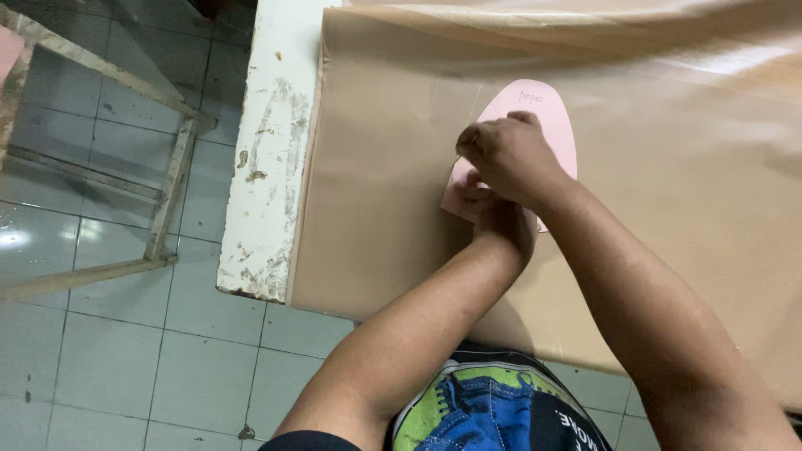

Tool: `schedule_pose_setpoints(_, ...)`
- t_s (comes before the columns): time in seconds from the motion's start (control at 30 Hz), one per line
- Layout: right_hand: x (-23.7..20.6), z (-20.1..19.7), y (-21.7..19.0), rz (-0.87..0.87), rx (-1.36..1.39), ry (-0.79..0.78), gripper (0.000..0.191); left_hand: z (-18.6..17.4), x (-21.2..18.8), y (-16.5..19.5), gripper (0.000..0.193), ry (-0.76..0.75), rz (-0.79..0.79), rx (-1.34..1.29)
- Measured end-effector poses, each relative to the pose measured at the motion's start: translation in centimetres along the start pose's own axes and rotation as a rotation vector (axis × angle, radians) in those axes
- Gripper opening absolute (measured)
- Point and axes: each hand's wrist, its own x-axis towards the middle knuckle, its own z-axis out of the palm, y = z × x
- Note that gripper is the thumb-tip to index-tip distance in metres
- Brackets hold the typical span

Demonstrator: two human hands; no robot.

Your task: The person places pink paper shoe pattern pieces on a roll of brown kraft paper and traces around them with a pencil, repositioning each pattern piece to trace its outline onto the paper. The person smooths the paper flat and keeps scissors nearby on the table.

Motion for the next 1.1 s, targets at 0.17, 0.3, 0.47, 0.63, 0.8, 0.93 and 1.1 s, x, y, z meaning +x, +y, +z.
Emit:
schedule_pose_setpoints(0.17, 2.1, -1.9, 2.1, 0.113, 0.075, 0.123, 0.015, -3.4, -2.0, -0.9, 0.087, 0.014, -0.126, 0.161)
schedule_pose_setpoints(0.3, 3.0, -2.6, 2.9, 0.152, 0.117, 0.215, 0.015, -4.8, -2.8, -1.6, 0.083, -0.036, -0.065, 0.231)
schedule_pose_setpoints(0.47, 2.7, -4.4, 5.2, 0.127, 0.019, 0.343, 0.015, -4.6, -2.7, -1.7, 0.085, -0.052, -0.041, 0.175)
schedule_pose_setpoints(0.63, 0.2, -4.4, 7.3, 0.133, -0.046, 0.389, 0.012, -4.0, -2.5, -1.5, 0.076, -0.057, -0.102, 0.004)
schedule_pose_setpoints(0.8, -5.5, -3.5, 8.1, 0.353, 0.066, 0.367, 0.015, -4.2, -2.2, -1.7, 0.079, -0.109, -0.137, -0.112)
schedule_pose_setpoints(0.93, -12.1, -2.5, 6.3, 0.463, 0.104, 0.334, 0.016, -4.1, -2.9, -1.9, 0.079, -0.061, -0.110, -0.085)
schedule_pose_setpoints(1.1, -18.3, -0.9, 2.9, 0.554, 0.118, 0.269, 0.016, -4.3, -3.2, -2.3, 0.079, -0.085, -0.083, -0.035)
